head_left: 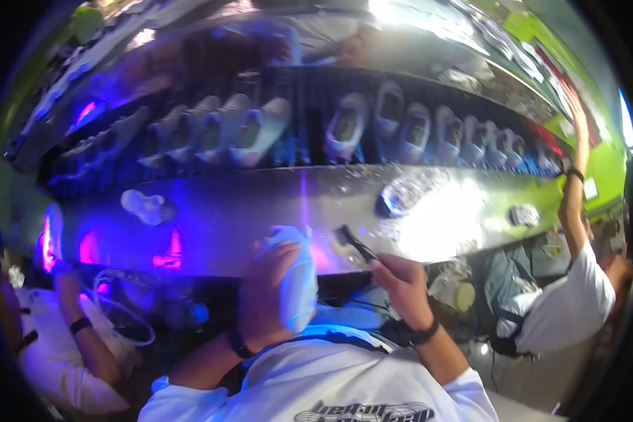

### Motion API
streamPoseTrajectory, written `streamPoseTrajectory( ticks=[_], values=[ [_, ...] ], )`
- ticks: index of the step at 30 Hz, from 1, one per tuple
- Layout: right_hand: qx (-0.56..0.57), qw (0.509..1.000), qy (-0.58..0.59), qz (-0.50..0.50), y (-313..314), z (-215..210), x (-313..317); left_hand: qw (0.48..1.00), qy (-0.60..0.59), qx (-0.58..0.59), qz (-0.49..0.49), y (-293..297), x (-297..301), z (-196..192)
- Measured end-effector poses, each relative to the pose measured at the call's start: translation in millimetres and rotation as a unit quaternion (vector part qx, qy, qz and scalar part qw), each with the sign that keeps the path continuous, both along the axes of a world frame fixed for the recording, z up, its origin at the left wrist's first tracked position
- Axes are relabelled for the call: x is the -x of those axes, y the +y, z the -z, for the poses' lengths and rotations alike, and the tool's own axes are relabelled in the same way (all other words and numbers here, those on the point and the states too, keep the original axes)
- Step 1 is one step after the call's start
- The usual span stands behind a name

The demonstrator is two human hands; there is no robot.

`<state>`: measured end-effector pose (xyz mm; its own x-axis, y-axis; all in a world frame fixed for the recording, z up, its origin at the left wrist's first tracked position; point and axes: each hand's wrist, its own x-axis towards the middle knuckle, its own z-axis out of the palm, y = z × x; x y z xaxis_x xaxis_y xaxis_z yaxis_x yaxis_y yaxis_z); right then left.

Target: The person uses a handheld tool to scrape and trim excess material from the soles of shoes moving along a conveyor belt. They repeatedly pick up shoes, apply the tool to the bottom surface, and place them back on the line.

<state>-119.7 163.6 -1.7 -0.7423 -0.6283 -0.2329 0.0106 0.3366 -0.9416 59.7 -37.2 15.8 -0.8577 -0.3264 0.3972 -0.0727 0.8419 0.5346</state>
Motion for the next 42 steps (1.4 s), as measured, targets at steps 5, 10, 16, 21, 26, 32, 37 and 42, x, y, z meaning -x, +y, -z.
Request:
streamPoseTrajectory(
  ticks=[5,10,16,21,26,32,37,42],
  values=[
    [-0.017,1.0,0.021,-0.014,-24,32,-3,0.999,0.024,0.035,0.009,12,-16,28],
    [-0.023,0.998,0.04,-0.038,-39,49,0,0.998,0.06,0.021,0.0,12,-26,49],
    [0.018,0.997,-0.025,-0.066,-31,50,-8,0.997,0.075,0.005,-0.014,15,-22,44],
    [0.047,0.991,-0.103,-0.065,-14,34,-26,0.997,0.079,0.003,-0.019,15,-23,42],
    [0.043,0.994,0.047,-0.086,-11,33,-22,0.997,0.067,0.041,-0.005,15,-22,38],
    [0.023,0.988,0.112,-0.103,-19,23,-20,0.997,0.043,0.058,-0.009,14,-27,39],
    [0.029,0.989,-0.03,-0.14,3,0,-26,0.998,0.023,0.055,-0.002,12,-27,35],
    [0.077,0.988,-0.024,-0.132,23,-12,-35,0.998,0.022,0.053,-0.01,16,-23,38]
  ],
)
